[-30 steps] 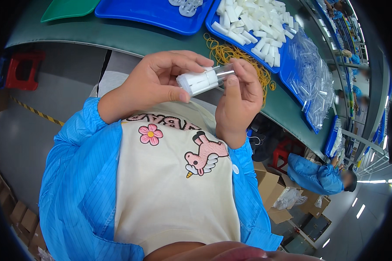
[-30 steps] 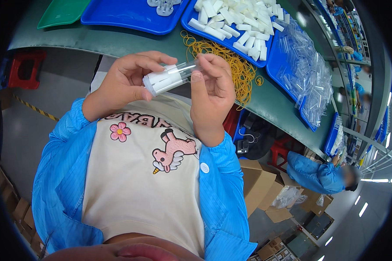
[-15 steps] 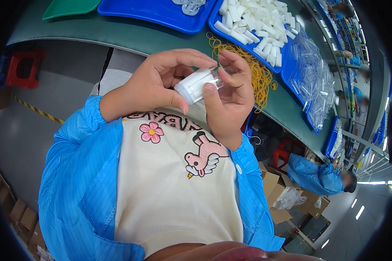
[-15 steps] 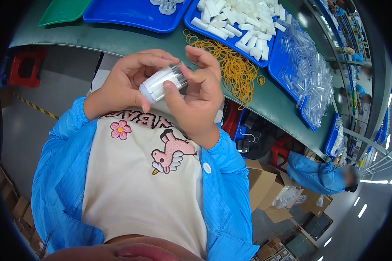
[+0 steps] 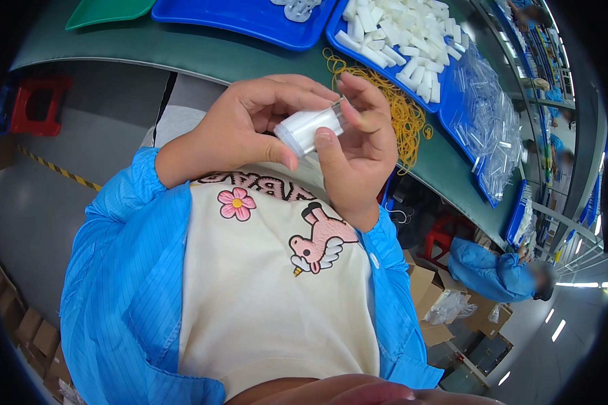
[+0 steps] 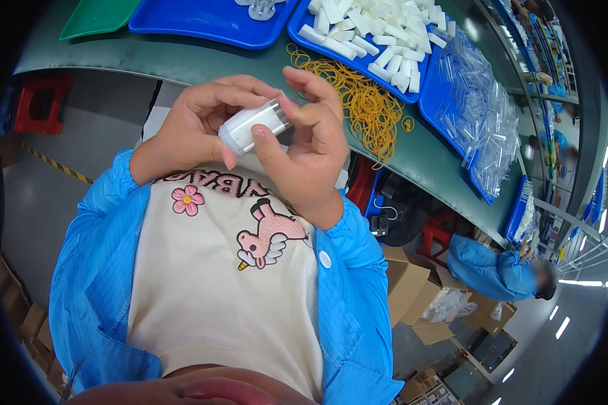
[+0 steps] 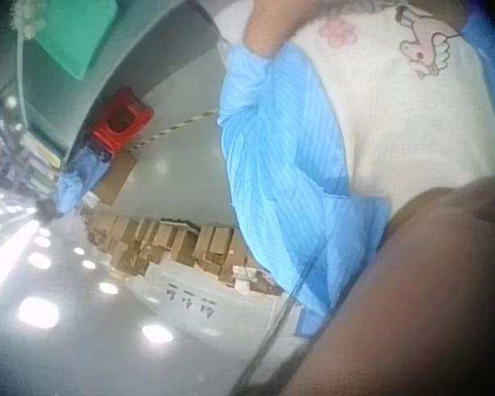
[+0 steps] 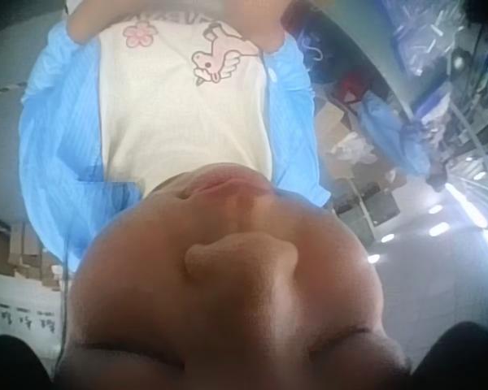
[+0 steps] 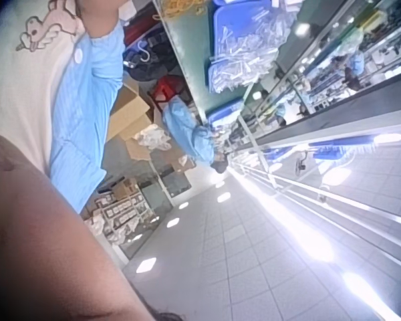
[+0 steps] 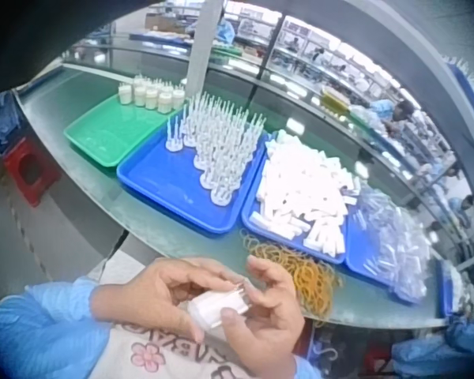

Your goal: Assembling white plastic parts with clear tubes and securing them with rubber bands on a production line.

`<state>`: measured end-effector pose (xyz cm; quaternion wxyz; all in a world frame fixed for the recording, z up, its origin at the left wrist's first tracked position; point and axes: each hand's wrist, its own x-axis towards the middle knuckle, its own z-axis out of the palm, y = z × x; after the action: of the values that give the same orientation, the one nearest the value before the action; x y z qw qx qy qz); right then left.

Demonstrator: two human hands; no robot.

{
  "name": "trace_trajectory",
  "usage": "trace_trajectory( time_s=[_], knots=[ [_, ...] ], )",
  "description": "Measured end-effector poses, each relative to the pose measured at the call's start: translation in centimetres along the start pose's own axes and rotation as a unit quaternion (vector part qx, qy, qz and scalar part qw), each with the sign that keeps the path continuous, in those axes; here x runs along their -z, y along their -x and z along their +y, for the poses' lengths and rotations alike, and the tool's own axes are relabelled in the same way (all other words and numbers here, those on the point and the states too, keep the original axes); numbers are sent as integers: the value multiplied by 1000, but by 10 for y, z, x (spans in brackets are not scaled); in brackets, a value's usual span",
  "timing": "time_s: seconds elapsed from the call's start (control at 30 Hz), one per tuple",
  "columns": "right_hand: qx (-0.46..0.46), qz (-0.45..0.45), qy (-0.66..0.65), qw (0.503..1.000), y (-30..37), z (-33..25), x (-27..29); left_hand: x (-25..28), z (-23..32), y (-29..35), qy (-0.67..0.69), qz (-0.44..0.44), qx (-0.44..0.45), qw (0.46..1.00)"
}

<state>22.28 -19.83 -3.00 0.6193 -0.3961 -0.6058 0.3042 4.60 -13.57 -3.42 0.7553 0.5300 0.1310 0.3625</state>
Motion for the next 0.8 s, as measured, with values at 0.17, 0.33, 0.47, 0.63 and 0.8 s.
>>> trace_trajectory(
  time_s=[0.17,0.33,0.47,0.63,0.8],
  knots=[
    [-31,7,31,999,-9,2,23,2,5,-2,39,23,27,999],
    [133,45,559,817,-42,-6,102,20,0,3,101,23,54,993],
    [110,115,699,697,-54,0,217,31,-7,1,172,28,2,985],
    [-196,55,587,783,-63,9,234,34,-11,0,202,76,-19,976],
    [-179,15,653,736,-63,37,248,37,-12,1,219,83,-3,972]
  ],
)
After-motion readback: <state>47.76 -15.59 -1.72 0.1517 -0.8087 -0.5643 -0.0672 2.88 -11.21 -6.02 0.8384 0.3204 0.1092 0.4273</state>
